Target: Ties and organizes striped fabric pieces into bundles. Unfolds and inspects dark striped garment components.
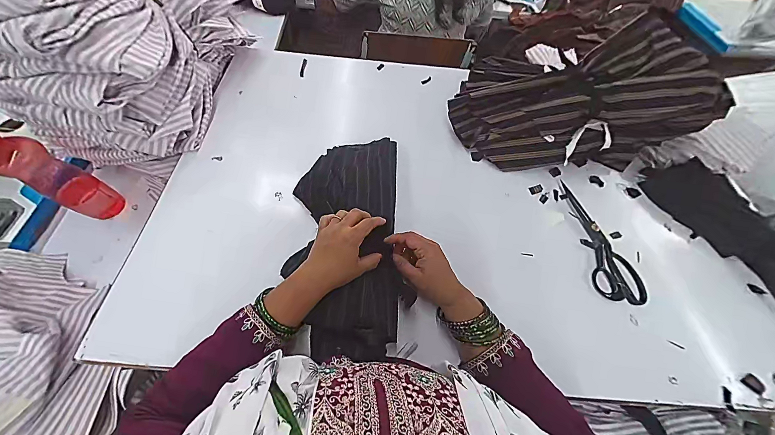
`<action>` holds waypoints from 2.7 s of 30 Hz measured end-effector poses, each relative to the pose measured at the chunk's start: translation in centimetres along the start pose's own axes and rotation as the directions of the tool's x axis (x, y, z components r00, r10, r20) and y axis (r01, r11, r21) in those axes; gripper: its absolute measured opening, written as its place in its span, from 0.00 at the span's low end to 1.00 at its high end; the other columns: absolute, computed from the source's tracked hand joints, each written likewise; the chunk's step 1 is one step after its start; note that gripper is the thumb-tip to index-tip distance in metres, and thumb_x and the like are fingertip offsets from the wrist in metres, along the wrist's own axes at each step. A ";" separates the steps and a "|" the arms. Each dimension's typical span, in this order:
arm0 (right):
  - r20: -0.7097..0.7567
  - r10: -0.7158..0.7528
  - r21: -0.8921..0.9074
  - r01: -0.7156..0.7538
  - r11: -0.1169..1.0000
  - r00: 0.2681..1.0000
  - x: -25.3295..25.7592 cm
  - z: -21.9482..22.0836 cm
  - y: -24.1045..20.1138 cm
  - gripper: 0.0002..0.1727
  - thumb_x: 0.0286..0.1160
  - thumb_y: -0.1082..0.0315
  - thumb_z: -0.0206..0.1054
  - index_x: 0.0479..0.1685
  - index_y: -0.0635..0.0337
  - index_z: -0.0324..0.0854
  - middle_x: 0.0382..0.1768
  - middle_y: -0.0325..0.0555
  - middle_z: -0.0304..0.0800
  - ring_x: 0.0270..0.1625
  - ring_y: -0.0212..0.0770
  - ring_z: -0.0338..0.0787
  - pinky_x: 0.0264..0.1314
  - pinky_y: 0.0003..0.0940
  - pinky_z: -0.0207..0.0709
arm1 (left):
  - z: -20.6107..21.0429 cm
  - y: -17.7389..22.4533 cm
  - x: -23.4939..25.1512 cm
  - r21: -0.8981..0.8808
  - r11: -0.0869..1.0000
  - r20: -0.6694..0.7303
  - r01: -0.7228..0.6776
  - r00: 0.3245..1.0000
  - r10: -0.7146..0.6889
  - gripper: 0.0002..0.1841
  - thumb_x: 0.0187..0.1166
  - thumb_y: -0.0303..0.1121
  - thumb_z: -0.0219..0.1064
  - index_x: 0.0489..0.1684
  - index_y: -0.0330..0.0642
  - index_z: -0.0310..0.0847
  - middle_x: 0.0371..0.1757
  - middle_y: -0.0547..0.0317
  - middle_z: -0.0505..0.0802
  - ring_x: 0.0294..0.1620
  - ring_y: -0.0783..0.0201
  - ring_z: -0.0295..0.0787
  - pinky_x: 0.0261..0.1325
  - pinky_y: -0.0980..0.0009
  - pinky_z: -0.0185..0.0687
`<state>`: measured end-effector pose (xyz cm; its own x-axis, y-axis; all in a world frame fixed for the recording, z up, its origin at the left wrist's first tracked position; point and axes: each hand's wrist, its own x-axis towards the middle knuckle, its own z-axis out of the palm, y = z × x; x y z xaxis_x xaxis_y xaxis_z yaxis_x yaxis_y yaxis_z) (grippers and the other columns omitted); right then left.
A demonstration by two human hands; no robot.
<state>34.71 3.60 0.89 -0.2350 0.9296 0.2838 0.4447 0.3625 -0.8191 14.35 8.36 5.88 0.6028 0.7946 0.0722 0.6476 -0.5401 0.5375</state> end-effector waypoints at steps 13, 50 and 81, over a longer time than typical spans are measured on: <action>0.006 -0.048 0.139 0.046 0.989 0.999 0.3 -0.9 0.4 0.13 0.83 0.73 0.55 0.44 0.73 0.83 0.41 0.54 0.84 0.45 0.35 0.83 0.52 0.27 0.75 | 1.0 -0.4 -0.1 0.047 0.993 -0.072 -0.109 0.991 0.112 0.30 0.67 0.46 0.77 0.70 0.47 0.86 0.65 0.44 0.90 0.66 0.41 0.84 0.70 0.34 0.63; 0.319 0.170 -0.235 -0.096 0.967 0.932 -3.5 -8.1 -3.0 0.24 0.92 0.59 0.53 0.36 0.73 0.81 0.38 0.60 0.84 0.48 0.55 0.86 0.55 0.51 0.74 | 5.8 7.1 -1.3 0.082 0.977 -0.213 0.197 0.961 -0.176 0.16 0.80 0.37 0.61 0.51 0.34 0.88 0.47 0.42 0.93 0.56 0.41 0.88 0.68 0.39 0.66; -0.022 0.549 -0.649 -0.430 0.628 0.835 -3.3 -22.2 5.8 0.25 0.87 0.63 0.61 0.76 0.68 0.77 0.78 0.74 0.71 0.81 0.74 0.69 0.77 0.69 0.66 | 4.7 10.0 -11.0 -0.086 0.987 -0.495 0.136 0.854 -0.160 0.56 0.60 0.57 0.79 0.84 0.23 0.60 0.87 0.24 0.65 0.91 0.32 0.53 0.89 0.35 0.47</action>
<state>57.23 4.13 6.30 0.0669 0.9771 -0.2018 0.9412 -0.1289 -0.3124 16.34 -7.08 6.48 0.1798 0.9024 0.3916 0.6808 -0.4015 0.6126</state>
